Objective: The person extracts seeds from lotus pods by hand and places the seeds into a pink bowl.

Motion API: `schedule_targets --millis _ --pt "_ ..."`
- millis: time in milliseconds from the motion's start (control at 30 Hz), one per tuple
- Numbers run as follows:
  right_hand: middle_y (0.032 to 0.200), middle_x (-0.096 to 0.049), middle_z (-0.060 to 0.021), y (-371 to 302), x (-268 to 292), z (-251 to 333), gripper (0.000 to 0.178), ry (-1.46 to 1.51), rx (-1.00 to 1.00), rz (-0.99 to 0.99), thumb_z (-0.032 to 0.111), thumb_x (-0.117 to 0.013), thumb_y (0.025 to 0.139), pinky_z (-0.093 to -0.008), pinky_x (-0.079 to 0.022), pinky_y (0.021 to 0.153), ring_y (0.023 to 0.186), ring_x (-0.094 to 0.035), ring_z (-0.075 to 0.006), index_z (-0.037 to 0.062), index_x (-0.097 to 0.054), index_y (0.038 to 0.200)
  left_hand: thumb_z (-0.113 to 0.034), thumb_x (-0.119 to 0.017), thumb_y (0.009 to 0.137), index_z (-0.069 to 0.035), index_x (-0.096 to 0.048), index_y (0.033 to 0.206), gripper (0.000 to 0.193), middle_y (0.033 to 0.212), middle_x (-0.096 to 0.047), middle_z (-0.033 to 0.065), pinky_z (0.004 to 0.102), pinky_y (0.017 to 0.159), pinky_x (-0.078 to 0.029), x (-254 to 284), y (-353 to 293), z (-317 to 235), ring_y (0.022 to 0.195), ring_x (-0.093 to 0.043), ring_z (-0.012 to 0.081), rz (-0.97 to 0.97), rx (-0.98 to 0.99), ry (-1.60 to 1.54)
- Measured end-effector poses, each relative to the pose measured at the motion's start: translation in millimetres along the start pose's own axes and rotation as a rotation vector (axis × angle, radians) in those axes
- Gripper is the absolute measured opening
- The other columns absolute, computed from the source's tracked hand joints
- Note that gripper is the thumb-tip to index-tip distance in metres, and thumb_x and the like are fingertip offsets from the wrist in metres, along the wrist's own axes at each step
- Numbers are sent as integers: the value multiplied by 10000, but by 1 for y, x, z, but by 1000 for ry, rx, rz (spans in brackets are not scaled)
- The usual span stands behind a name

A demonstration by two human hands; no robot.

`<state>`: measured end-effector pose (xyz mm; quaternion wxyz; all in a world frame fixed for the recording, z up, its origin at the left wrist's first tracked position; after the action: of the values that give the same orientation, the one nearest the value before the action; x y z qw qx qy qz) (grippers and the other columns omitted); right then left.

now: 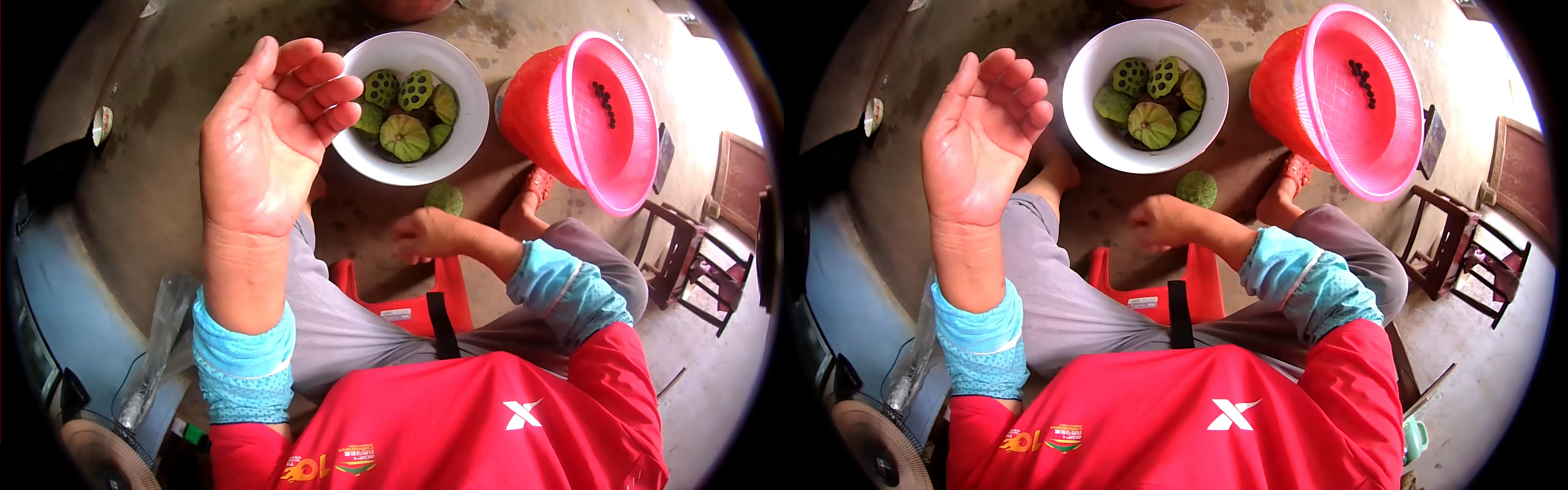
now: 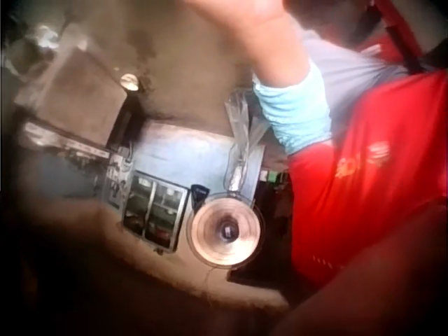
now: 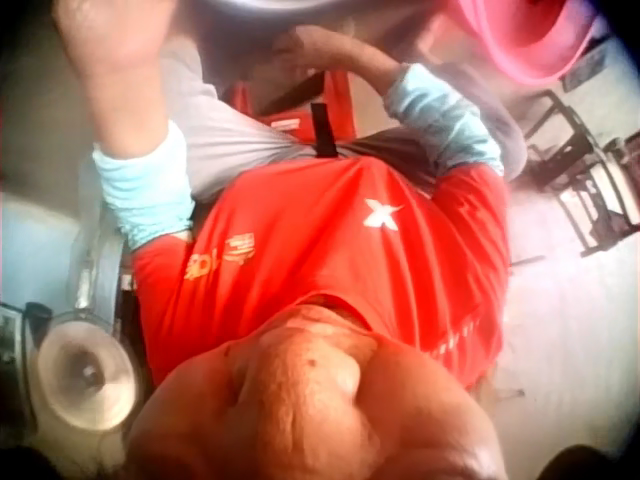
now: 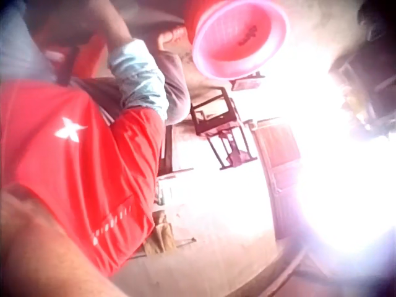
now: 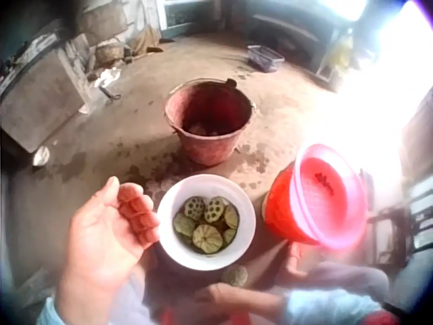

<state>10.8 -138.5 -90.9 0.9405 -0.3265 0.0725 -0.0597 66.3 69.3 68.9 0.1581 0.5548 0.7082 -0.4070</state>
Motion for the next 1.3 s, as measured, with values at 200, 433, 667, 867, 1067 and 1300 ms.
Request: schedule_targets --millis 200,433,667,867,1067,1300 --pt "995 -653 -166 52 89 -7 355 -548 74 -870 355 -679 805 -445 -523 784 892 -652 -358 144 -598 1079 -298 -509 984 -14 -619 1093 323 998 -676 112 363 811 -531 3 3 4 921 -654 246 110 9 -70" --pt "1228 -575 -215 108 107 -45 654 -634 -376 -745 390 -692 757 -436 -472 934 1069 -606 -366 158 -483 1331 -311 -543 960 -16 -621 1051 318 950 -674 105 350 761 -538 10 2 8 862 -664 247 30 -28 -42" --pt "859 -667 -94 96 135 -71 360 494 -303 -541 210 -621 827 -387 -535 648 677 -640 -216 60 -611 1154 -348 -501 979 -58 -610 982 310 890 -674 101 365 744 -525 11 -4 3 831 -657 245 14 -43 -179" --pt "1237 -586 -215 114 134 -49 712 -258 -58 -803 360 -738 742 -389 -452 965 1150 -570 -353 40 -496 1330 -351 -497 979 -58 -610 986 314 877 -677 102 373 733 -525 6 -1 11 811 -659 255 1 -40 -161" --pt "1311 -534 -160 131 116 -23 809 -627 -194 -628 375 -770 669 -443 -427 1003 1213 -503 -371 125 -451 1369 -309 -564 947 -19 -616 1030 307 930 -664 97 340 740 -527 12 5 9 836 -654 238 -17 -55 -40" --pt "1181 -543 -148 60 100 27 586 -626 410 -1076 -3 -692 642 -452 -482 912 1067 -535 -377 84 -481 1181 -304 -581 937 -26 -617 1006 289 920 -657 93 333 745 -513 12 7 8 829 -646 226 -52 -74 -55"
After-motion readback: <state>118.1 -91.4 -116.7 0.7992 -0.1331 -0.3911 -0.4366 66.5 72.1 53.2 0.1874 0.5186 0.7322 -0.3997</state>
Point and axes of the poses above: each hand's wrist, its own y-axis towards the middle knuckle, its own x-axis out of the back of the hand, z = x × y, the point moved 2 cm from there along y, towards the middle knuckle
